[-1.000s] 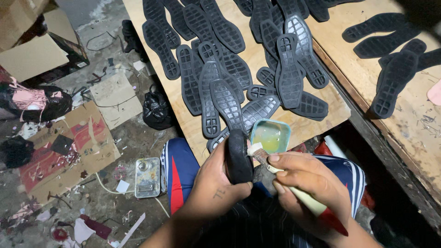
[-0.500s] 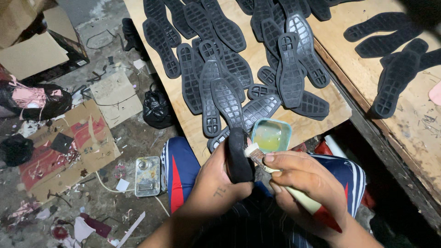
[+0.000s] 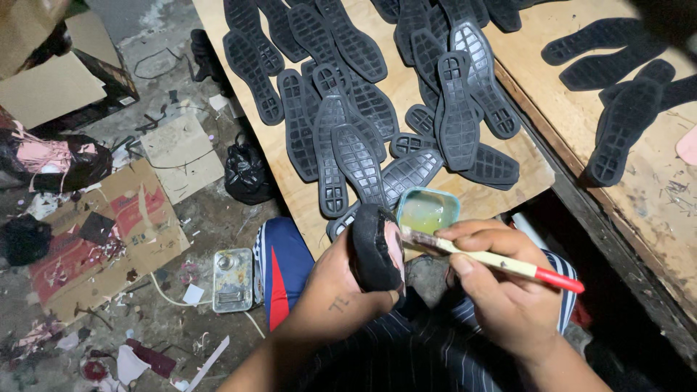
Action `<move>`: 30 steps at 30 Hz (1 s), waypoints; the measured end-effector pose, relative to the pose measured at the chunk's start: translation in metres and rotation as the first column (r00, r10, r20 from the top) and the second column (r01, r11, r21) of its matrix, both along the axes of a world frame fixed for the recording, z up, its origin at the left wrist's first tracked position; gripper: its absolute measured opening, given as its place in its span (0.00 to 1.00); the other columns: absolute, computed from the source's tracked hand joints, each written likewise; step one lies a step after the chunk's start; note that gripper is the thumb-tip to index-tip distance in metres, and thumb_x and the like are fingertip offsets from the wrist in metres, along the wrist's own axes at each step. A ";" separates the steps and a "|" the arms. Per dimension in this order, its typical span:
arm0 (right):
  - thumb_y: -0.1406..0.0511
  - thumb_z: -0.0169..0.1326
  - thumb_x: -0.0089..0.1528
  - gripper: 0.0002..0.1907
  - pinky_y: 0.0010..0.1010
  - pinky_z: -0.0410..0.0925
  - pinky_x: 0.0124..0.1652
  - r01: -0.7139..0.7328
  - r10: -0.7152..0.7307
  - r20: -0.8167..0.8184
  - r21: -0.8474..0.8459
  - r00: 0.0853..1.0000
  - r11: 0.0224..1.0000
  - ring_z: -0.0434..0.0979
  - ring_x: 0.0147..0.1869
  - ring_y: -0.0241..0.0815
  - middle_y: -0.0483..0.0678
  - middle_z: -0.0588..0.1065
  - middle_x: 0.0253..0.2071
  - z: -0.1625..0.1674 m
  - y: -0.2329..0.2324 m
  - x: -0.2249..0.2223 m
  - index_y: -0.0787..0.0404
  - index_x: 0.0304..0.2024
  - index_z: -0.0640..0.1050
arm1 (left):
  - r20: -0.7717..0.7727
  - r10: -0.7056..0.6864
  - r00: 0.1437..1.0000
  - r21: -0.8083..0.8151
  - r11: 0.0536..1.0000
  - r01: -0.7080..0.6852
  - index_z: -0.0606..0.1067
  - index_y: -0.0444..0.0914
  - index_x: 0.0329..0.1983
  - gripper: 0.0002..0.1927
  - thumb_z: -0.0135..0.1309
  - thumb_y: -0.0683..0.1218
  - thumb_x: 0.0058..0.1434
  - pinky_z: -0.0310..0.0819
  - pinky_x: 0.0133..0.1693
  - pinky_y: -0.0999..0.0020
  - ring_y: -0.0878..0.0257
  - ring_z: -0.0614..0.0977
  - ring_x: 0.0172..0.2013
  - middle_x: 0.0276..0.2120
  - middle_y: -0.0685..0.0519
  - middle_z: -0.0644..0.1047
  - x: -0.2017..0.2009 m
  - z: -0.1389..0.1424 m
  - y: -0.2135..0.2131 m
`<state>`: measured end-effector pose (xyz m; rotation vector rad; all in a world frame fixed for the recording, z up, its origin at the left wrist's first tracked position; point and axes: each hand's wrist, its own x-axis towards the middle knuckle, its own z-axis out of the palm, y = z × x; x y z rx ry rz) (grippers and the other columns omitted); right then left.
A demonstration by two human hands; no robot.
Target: The person holds a shoe with a strap upper in one hand and uses a brush to apply glue from a small container onto the sole edge of the shoe, working around the perimeter. They set the finished shoe on an upper rack, then pick up another shoe and continue brushing glue along its sole edge.
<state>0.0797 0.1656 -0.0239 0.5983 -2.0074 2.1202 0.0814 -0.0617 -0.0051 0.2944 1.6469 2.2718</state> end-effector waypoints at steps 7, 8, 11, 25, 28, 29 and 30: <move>0.74 0.52 0.66 0.10 0.31 0.74 0.41 -0.128 0.184 0.244 -0.231 0.952 0.965 0.80 0.50 0.45 0.61 0.77 0.52 0.008 0.008 -0.015 0.67 0.51 0.73 | 0.016 0.054 0.998 -0.319 0.947 -0.046 0.68 0.37 0.61 0.37 0.60 0.40 0.44 0.75 0.49 0.68 0.66 0.79 0.43 0.41 0.53 0.77 -0.002 0.019 0.000; 0.74 0.52 0.67 0.10 0.32 0.74 0.41 -0.161 0.223 0.260 -0.240 0.940 0.957 0.80 0.50 0.46 0.61 0.77 0.52 0.010 0.011 -0.017 0.67 0.50 0.73 | -0.030 0.062 0.998 -0.388 0.919 -0.068 0.67 0.38 0.63 0.39 0.61 0.40 0.43 0.74 0.51 0.68 0.65 0.80 0.46 0.44 0.53 0.77 -0.002 0.019 -0.002; 0.74 0.53 0.66 0.10 0.35 0.75 0.47 -0.265 0.332 0.261 -0.261 0.906 0.928 0.81 0.53 0.48 0.62 0.78 0.51 0.015 0.018 -0.022 0.69 0.50 0.74 | -0.179 0.033 0.983 -0.495 0.861 -0.120 0.67 0.37 0.65 0.42 0.63 0.41 0.43 0.70 0.57 0.66 0.63 0.78 0.55 0.52 0.51 0.76 -0.005 0.015 -0.007; 0.75 0.52 0.69 0.12 0.41 0.70 0.66 0.080 -0.107 -0.109 -0.226 0.988 0.971 0.77 0.64 0.51 0.61 0.75 0.59 0.036 -0.013 -0.031 0.71 0.55 0.74 | -0.261 0.096 0.961 -0.140 0.981 -0.136 0.51 0.34 0.80 0.48 0.60 0.38 0.58 0.66 0.65 0.68 0.65 0.75 0.61 0.65 0.48 0.73 -0.031 0.025 -0.005; 0.74 0.54 0.67 0.14 0.38 0.71 0.64 0.242 -0.244 -0.297 -0.046 0.923 0.969 0.79 0.62 0.50 0.62 0.76 0.58 0.048 -0.019 -0.034 0.71 0.56 0.74 | -0.271 0.077 0.960 -0.121 0.986 -0.113 0.52 0.34 0.79 0.47 0.60 0.38 0.57 0.66 0.64 0.68 0.65 0.74 0.61 0.65 0.48 0.72 -0.028 0.035 0.001; 0.74 0.54 0.67 0.14 0.36 0.72 0.63 0.306 -0.277 -0.371 0.020 0.886 0.952 0.79 0.61 0.50 0.62 0.77 0.57 0.052 -0.021 -0.034 0.71 0.55 0.74 | -0.283 0.074 0.956 -0.155 0.980 -0.122 0.53 0.34 0.79 0.48 0.60 0.38 0.57 0.68 0.63 0.68 0.65 0.76 0.59 0.64 0.48 0.74 -0.027 0.037 0.003; 0.74 0.54 0.67 0.13 0.36 0.72 0.61 0.337 -0.286 -0.413 0.055 0.865 0.940 0.80 0.60 0.50 0.62 0.77 0.56 0.054 -0.023 -0.035 0.71 0.54 0.75 | -0.294 0.072 0.953 -0.190 0.973 -0.132 0.54 0.35 0.79 0.48 0.61 0.38 0.56 0.70 0.62 0.68 0.64 0.77 0.58 0.62 0.47 0.76 -0.027 0.039 0.004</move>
